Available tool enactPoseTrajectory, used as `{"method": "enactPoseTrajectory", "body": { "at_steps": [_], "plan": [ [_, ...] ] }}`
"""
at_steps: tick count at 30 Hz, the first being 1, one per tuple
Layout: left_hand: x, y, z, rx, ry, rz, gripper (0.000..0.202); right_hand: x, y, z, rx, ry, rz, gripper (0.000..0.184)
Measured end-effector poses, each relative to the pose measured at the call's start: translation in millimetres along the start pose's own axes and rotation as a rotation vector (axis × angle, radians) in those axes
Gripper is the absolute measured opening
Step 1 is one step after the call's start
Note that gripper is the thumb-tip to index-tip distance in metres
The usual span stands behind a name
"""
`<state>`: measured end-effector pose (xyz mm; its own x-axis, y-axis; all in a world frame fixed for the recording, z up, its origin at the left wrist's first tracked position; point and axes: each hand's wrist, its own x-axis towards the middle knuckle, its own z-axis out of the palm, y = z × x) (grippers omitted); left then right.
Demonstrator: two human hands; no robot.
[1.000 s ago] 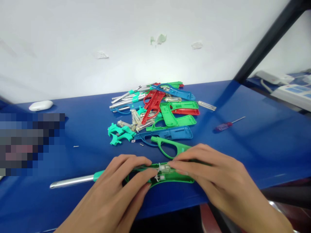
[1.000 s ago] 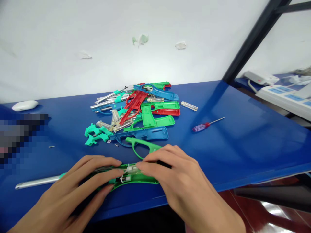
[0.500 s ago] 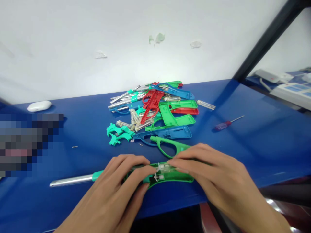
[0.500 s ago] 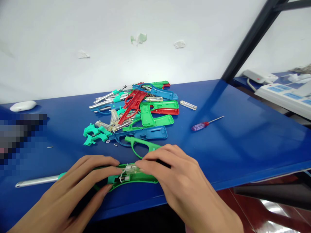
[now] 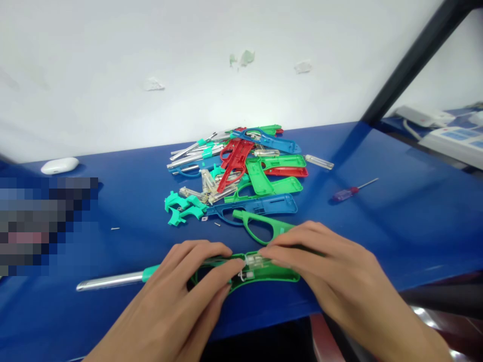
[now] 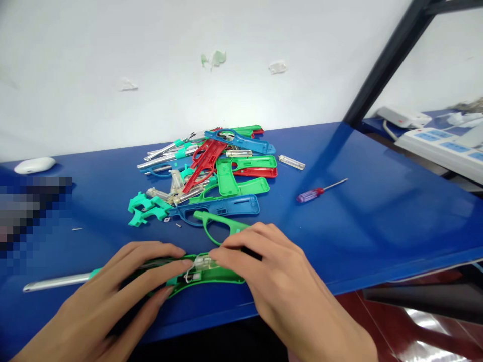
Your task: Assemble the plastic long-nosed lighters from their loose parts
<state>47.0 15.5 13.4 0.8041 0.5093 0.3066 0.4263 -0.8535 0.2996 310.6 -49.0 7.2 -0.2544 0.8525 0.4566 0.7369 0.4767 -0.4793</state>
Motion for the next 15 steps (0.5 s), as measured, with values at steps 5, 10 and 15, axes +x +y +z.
{"method": "enactPoseTrajectory", "body": {
  "at_steps": [5,10,15],
  "plan": [
    [-3.0,-0.3,-1.3,-0.021,-0.010,0.011,0.049,-0.6,0.7,-0.6,0.004,0.004,-0.014,0.042],
    [-6.8,-1.4,-1.8,-0.008,-0.019,0.019,0.051,0.3,-0.2,-0.9,0.007,0.002,-0.013,0.043],
    [-4.4,-0.6,-0.5,-0.008,-0.002,0.012,0.050,1.0,-1.0,-0.5,0.000,-0.001,-0.013,0.045]
  ]
}}
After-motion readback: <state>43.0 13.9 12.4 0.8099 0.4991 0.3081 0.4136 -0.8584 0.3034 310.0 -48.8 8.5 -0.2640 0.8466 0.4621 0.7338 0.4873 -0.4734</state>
